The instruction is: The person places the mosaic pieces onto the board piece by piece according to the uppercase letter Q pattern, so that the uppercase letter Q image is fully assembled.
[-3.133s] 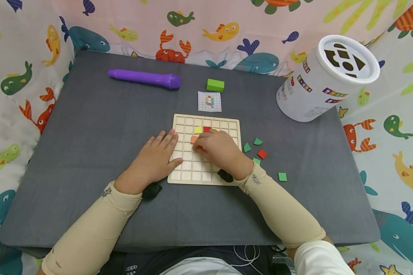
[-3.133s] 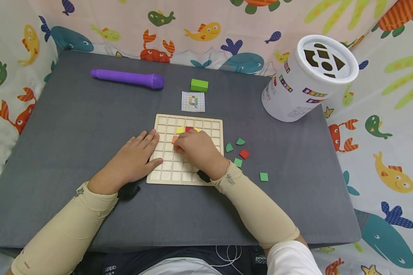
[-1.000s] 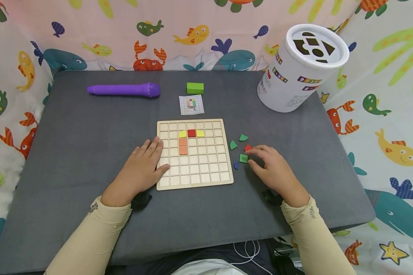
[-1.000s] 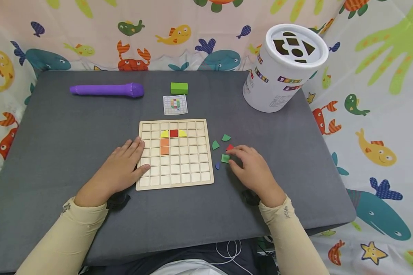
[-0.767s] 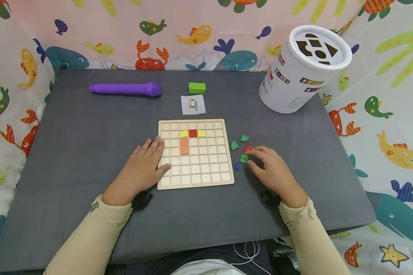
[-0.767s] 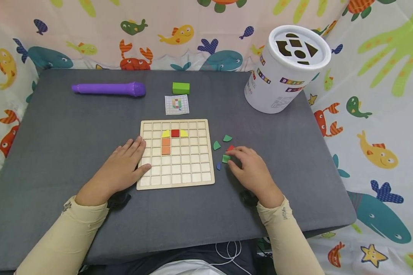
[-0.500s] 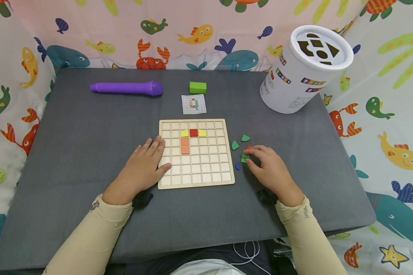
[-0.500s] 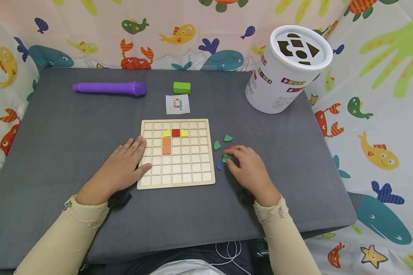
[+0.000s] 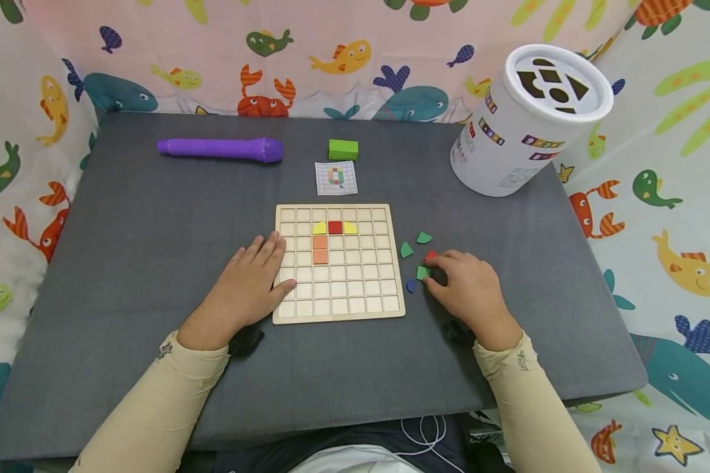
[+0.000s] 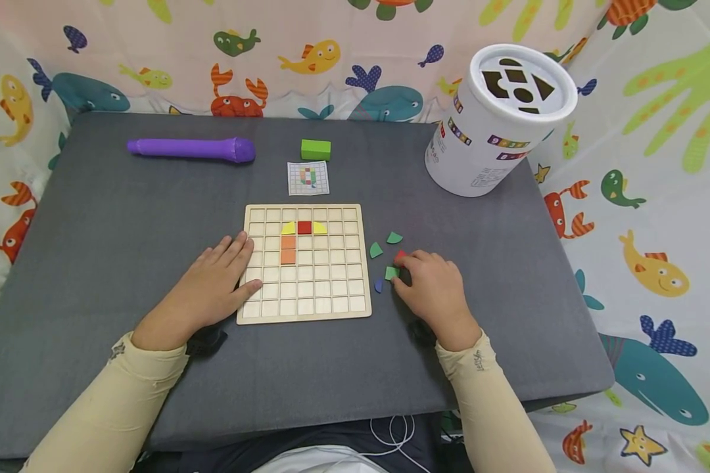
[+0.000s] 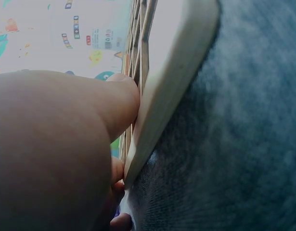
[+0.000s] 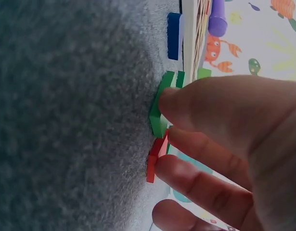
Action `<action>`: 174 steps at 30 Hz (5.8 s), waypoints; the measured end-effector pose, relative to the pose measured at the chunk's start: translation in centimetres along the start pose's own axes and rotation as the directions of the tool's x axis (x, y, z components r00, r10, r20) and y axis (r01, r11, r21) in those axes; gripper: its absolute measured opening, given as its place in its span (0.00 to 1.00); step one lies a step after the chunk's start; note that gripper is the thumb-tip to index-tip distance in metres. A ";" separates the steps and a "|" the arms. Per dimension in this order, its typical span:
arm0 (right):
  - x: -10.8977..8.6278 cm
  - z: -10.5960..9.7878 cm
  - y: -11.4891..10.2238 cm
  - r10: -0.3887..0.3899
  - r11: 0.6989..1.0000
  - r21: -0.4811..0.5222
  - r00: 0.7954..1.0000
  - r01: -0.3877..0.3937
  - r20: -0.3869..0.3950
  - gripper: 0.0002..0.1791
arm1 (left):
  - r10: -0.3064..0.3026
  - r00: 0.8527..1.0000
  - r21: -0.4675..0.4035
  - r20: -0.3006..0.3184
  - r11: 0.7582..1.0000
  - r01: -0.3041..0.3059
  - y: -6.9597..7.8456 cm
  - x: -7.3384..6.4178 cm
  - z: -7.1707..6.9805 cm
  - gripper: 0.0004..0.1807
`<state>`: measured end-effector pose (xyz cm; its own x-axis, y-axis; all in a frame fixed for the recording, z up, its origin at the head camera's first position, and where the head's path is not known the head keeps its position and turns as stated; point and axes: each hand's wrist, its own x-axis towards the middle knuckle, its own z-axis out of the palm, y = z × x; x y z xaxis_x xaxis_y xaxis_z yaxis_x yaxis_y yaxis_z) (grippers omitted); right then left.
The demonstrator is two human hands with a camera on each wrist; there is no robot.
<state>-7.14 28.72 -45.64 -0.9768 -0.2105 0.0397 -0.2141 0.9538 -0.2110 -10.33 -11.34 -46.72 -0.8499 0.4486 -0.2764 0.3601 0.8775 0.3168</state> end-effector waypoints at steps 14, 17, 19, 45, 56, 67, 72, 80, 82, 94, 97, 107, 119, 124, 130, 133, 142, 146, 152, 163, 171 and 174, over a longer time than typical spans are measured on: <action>-0.3 -0.4 0.5 -0.048 0.999 -0.020 0.999 0.048 0.000 0.12 | 0.028 0.999 -0.008 0.016 1.000 -0.028 0.5 0.5 0.3 0.46; -0.6 -0.3 0.7 -0.060 0.998 -0.018 0.997 0.060 -0.040 0.11 | 0.044 0.999 -0.015 0.017 0.999 -0.044 0.7 0.8 0.3 0.46; -0.6 -0.2 0.7 -0.086 0.996 -0.014 0.994 0.085 -0.066 0.10 | 0.036 0.999 -0.010 0.019 0.999 -0.036 0.6 0.7 0.3 0.46; 4.6 -0.6 -3.8 -0.226 0.974 0.013 0.974 0.227 -0.030 0.10 | 0.000 1.000 -0.018 0.027 1.000 0.001 -0.2 -0.2 -0.2 0.46; 9.6 0.9 -7.9 -0.301 0.952 -0.010 0.946 0.305 0.122 0.10 | 0.004 1.000 -0.016 0.028 1.000 -0.004 0.3 0.1 0.2 0.47; 10.3 0.9 -8.6 -0.332 0.943 -0.013 0.939 0.334 0.086 0.08 | 0.003 1.000 0.000 0.030 1.000 -0.003 0.3 0.2 0.0 0.47; 10.2 -0.2 -8.5 -0.240 0.971 0.052 0.962 0.235 0.134 0.17 | -0.007 1.000 0.000 0.027 1.000 0.007 0.0 0.1 -0.1 0.47; 7.3 -2.5 -5.6 -0.065 0.964 0.257 0.997 0.074 -0.045 0.20 | -0.013 1.000 -0.001 0.023 1.000 0.013 -0.1 0.0 -0.2 0.47; 6.5 -2.7 -4.5 -0.036 0.960 0.274 0.997 0.054 -0.073 0.21 | -0.013 1.000 -0.005 0.022 1.000 0.014 -0.1 0.0 -0.3 0.47; 4.7 -2.0 -0.3 0.116 0.968 0.220 0.993 -0.118 0.025 0.27 | -0.022 1.000 0.009 0.017 1.000 0.021 0.2 0.0 -0.3 0.47; 4.7 -1.8 0.2 0.120 0.976 0.176 0.991 -0.129 0.059 0.28 | -0.021 1.000 0.014 0.014 1.000 0.020 0.2 0.0 -0.3 0.47; 4.8 -0.5 0.8 0.045 0.996 0.074 0.996 -0.051 0.081 0.22 | -0.022 1.000 0.008 0.021 1.000 0.022 0.3 0.0 -0.2 0.47; 6.8 0.1 0.4 0.059 0.998 -0.017 0.996 -0.058 0.061 0.14 | -0.021 1.000 0.008 0.020 1.000 0.021 0.1 -0.1 -0.2 0.47; 6.9 0.1 0.1 0.103 0.995 -0.018 0.994 -0.102 0.025 0.13 | -0.012 1.000 0.013 0.012 1.000 0.012 0.1 -0.1 -0.3 0.47; 6.5 0.2 -0.2 0.090 0.996 0.007 0.996 -0.090 0.012 0.12 | -0.013 1.000 0.017 0.009 1.000 0.013 0.2 0.0 -0.3 0.47; 6.3 0.1 -0.4 0.063 0.998 0.014 0.998 -0.063 -0.004 0.12 | -0.014 1.000 0.017 0.008 1.000 0.013 0.2 0.0 -0.2 0.47; 5.2 -0.7 -1.6 -0.087 0.995 0.048 0.993 0.083 0.074 0.14 | -0.015 1.000 0.011 0.013 1.000 0.015 0.2 -0.1 -0.5 0.47; 4.7 -1.5 -2.2 -0.104 0.993 0.058 0.990 0.098 0.097 0.15 | -0.010 1.000 0.006 0.013 1.000 0.010 0.2 -0.2 -0.5 0.46; 2.8 -3.0 -1.2 -0.025 1.000 0.007 0.993 0.024 0.112 0.14 | -0.004 1.000 0.007 0.023 1.000 0.004 0.1 0.0 -0.4 0.47; -2.2 -3.2 2.2 0.277 0.960 -0.027 0.926 -0.279 0.258 0.20 | 0.008 1.000 0.008 0.000 1.000 -0.008 -0.1 -0.1 -0.5 0.46; -3.8 -2.8 2.1 0.378 0.922 -0.011 0.898 -0.386 0.225 0.22 | 0.004 1.000 0.003 0.013 1.000 -0.004 -0.3 -0.3 -0.4 0.46; -3.9 -2.8 1.6 0.379 0.921 0.004 0.899 -0.389 0.219 0.18 | 0.006 1.000 0.006 0.023 1.000 -0.007 -0.4 -0.1 -0.2 0.46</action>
<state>-3.74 31.66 -43.37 -0.9581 0.1249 -0.2578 0.1827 0.9596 -0.2138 -10.47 -11.74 -46.58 -0.8384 0.4580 -0.2955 0.3681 0.8756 0.3127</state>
